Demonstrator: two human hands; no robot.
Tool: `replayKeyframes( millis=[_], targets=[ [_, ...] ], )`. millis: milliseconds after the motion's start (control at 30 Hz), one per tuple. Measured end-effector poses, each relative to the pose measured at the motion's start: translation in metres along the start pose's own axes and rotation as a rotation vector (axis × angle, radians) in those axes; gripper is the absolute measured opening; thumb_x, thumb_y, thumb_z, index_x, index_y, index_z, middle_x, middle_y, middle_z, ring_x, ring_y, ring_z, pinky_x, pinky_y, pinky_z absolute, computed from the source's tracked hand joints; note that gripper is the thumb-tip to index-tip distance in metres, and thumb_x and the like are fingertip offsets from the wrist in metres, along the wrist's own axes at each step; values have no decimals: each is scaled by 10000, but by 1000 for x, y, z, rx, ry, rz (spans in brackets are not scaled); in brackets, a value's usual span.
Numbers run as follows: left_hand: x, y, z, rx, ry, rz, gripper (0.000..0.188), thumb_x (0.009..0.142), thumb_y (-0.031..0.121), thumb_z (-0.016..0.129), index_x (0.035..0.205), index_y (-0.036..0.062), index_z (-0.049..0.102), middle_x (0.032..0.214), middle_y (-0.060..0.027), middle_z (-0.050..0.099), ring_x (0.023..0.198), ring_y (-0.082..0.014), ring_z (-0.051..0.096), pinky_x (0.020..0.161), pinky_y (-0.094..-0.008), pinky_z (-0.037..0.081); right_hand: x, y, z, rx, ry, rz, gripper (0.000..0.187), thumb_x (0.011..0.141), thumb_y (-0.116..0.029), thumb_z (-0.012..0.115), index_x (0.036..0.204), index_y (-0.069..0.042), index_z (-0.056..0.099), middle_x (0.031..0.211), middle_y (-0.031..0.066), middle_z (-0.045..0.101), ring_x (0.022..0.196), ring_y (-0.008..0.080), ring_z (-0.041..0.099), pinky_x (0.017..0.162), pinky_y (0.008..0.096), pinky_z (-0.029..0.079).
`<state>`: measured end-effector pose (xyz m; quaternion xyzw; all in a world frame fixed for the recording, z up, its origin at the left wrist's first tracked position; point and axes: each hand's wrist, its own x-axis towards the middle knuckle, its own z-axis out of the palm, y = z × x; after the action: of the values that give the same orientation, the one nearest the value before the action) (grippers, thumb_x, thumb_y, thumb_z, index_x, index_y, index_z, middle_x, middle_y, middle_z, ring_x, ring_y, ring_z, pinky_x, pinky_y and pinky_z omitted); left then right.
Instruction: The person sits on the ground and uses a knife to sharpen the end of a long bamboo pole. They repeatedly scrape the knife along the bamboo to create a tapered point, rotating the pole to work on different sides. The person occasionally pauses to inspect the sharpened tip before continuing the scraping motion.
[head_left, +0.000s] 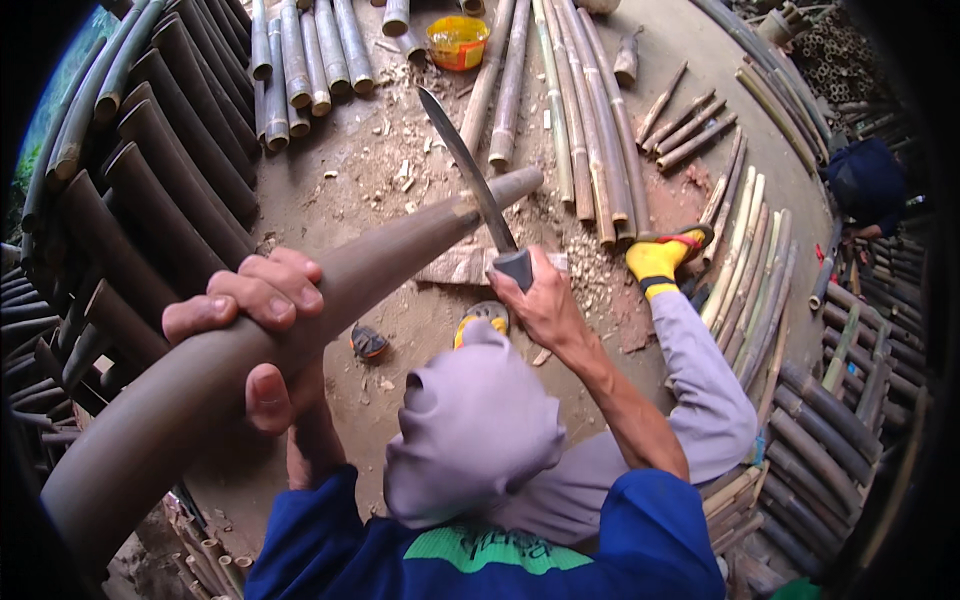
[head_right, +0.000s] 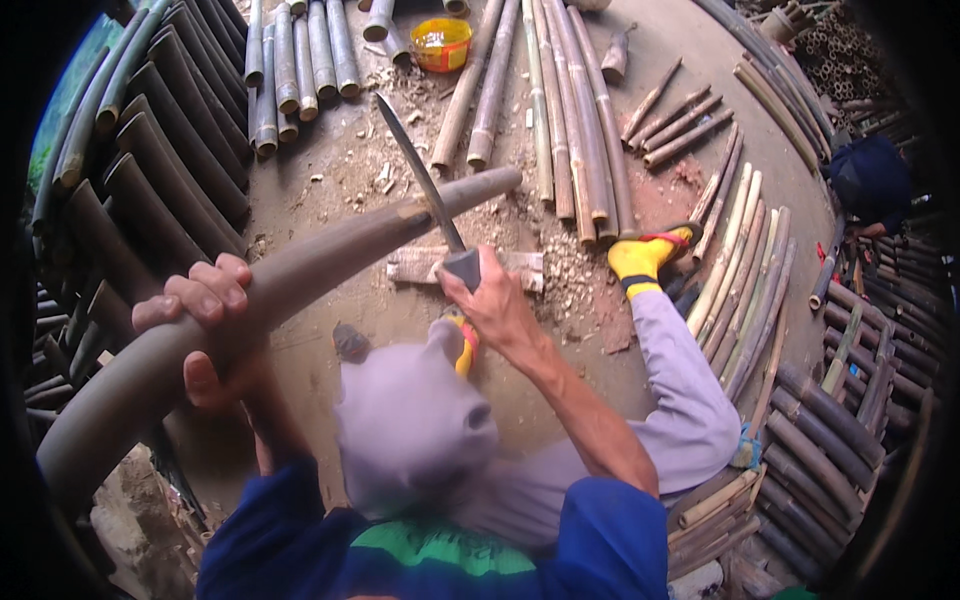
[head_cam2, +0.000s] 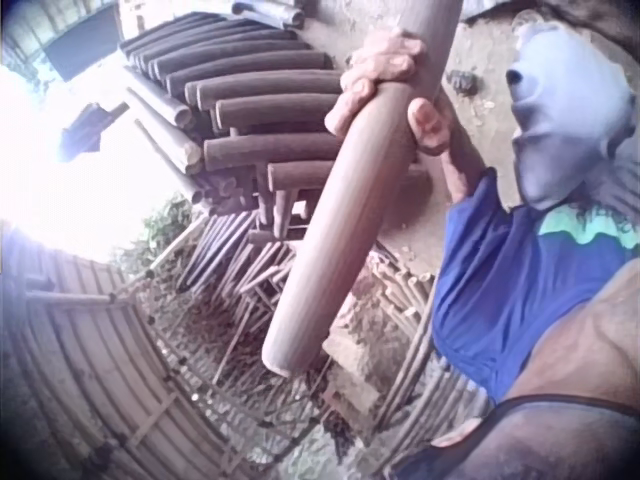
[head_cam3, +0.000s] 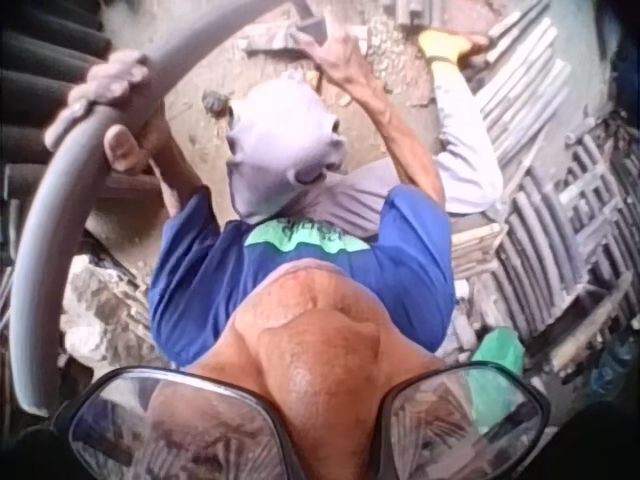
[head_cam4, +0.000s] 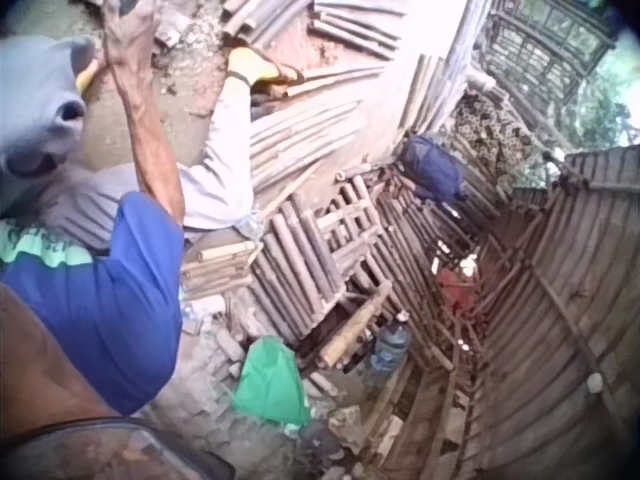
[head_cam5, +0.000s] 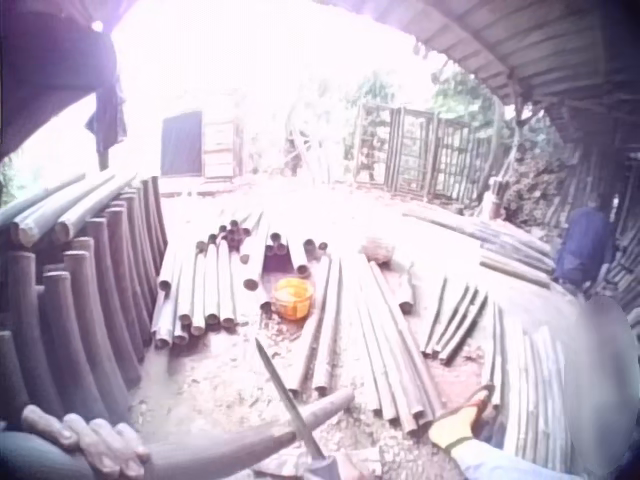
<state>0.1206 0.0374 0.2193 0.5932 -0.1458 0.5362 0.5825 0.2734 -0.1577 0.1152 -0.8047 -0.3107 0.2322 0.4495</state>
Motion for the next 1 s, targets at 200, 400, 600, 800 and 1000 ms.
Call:
replayKeyframes(
  millis=[200, 400, 600, 800, 1000],
  targets=[
    [1, -2, -6, -6, 41, 12, 458, 770, 318, 664, 1078, 74, 430, 835, -80, 540, 743, -215, 566, 726, -422, 467, -16, -29, -12, 286, 249, -229, 329, 868, -186, 630, 1078, -3, 455, 740, 74, 606, 628, 128, 611, 543, 267, 503],
    [4, -7, 2, 17, -8, 7, 477, 774, 337, 662, 1091, 75, 419, 840, -82, 532, 738, -213, 559, 725, -421, 465, 4, 4, -4, -71, -28, 74, 378, 868, -288, 621, 1034, 11, 461, 735, 150, 651, 686, 277, 680, 590, 320, 546],
    [-10, -19, 1, -32, 13, -27, 444, 782, 315, 630, 1085, 73, 415, 849, -87, 525, 753, -215, 549, 737, -424, 459, -31, 20, -9, 146, 278, 35, 322, 865, -294, 630, 965, -18, 497, 622, 21, 564, 478, 74, 527, 429, 252, 434],
    [2, -8, -7, 78, 126, 18, 416, 804, 315, 566, 1104, 67, 420, 853, -93, 527, 781, -211, 547, 764, -418, 457, -59, 102, 24, -231, 498, 147, 359, 807, -213, 638, 1065, -33, 466, 848, 213, 608, 762, 394, 621, 651, 458, 495],
    [13, -16, -13, 18, 210, -73, 413, 787, 305, 552, 1126, 84, 467, 903, -111, 553, 849, -236, 553, 861, -437, 418, -87, 176, 70, -325, 367, 399, 470, 776, -188, 674, 1138, -40, 414, 971, 227, 569, 872, 404, 574, 732, 481, 457]
  ],
)
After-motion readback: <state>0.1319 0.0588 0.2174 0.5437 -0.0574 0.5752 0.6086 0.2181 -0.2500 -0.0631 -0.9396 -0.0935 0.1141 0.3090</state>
